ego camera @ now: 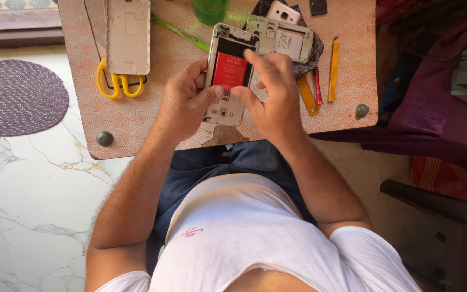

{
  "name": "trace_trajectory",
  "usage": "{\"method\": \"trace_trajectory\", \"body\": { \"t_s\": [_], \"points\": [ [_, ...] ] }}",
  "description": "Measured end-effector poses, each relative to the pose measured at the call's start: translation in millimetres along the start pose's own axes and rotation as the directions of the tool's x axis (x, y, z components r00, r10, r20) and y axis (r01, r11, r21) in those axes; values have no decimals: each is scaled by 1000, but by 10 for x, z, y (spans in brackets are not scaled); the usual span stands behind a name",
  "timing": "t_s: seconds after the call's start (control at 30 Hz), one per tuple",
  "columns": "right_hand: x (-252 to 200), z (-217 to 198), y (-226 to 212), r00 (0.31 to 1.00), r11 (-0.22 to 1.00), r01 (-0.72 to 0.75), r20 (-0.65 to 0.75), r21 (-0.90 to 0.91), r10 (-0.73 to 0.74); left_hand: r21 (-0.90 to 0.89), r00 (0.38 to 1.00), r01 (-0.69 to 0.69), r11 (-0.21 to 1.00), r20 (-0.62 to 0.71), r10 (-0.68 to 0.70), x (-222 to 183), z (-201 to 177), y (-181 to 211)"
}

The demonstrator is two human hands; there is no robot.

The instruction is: The person assembles a mobile phone by inserting a red battery into the chassis, fitting the internal components together, and then snapping the rear cover onto the back of the device.

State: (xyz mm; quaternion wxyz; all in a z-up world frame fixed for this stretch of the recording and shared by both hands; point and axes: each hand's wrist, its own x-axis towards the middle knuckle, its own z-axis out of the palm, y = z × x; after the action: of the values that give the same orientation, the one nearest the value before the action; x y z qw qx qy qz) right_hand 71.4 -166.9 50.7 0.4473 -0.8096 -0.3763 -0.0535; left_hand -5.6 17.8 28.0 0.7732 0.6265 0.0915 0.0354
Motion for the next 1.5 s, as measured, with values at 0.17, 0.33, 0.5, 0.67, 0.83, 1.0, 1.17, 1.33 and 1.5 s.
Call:
{"method": "trace_trajectory", "body": {
  "t_s": [0.17,0.33,0.5,0.67,0.83,1.0,1.17,1.33,1.5],
  "points": [
    [17,147,126,986,993,-116,118,17,113,140,996,94,986,-1,-94,1,-56,2],
    [13,244,224,986,996,-83,144,14,80,324,989,136,936,3,-145,-9,-124,-9],
    [2,285,275,966,987,-158,199,-40,163,555,998,8,832,44,-38,-6,-145,86],
    [-84,349,315,955,975,-221,209,17,212,845,992,-104,524,52,112,-27,-168,215],
    [-5,229,490,862,606,-496,274,622,426,962,944,-165,217,91,317,-125,-187,352],
    [20,137,507,798,77,-530,466,845,383,605,969,-84,792,-135,205,-95,15,475],
    [-49,231,258,877,201,-391,298,898,376,564,955,-129,816,-153,256,50,366,418],
    [125,183,196,920,293,-263,148,919,363,616,823,-425,663,-43,567,152,385,472],
    [251,183,162,947,274,-181,93,944,306,625,796,-462,629,-20,605,205,318,616]
  ]
}}
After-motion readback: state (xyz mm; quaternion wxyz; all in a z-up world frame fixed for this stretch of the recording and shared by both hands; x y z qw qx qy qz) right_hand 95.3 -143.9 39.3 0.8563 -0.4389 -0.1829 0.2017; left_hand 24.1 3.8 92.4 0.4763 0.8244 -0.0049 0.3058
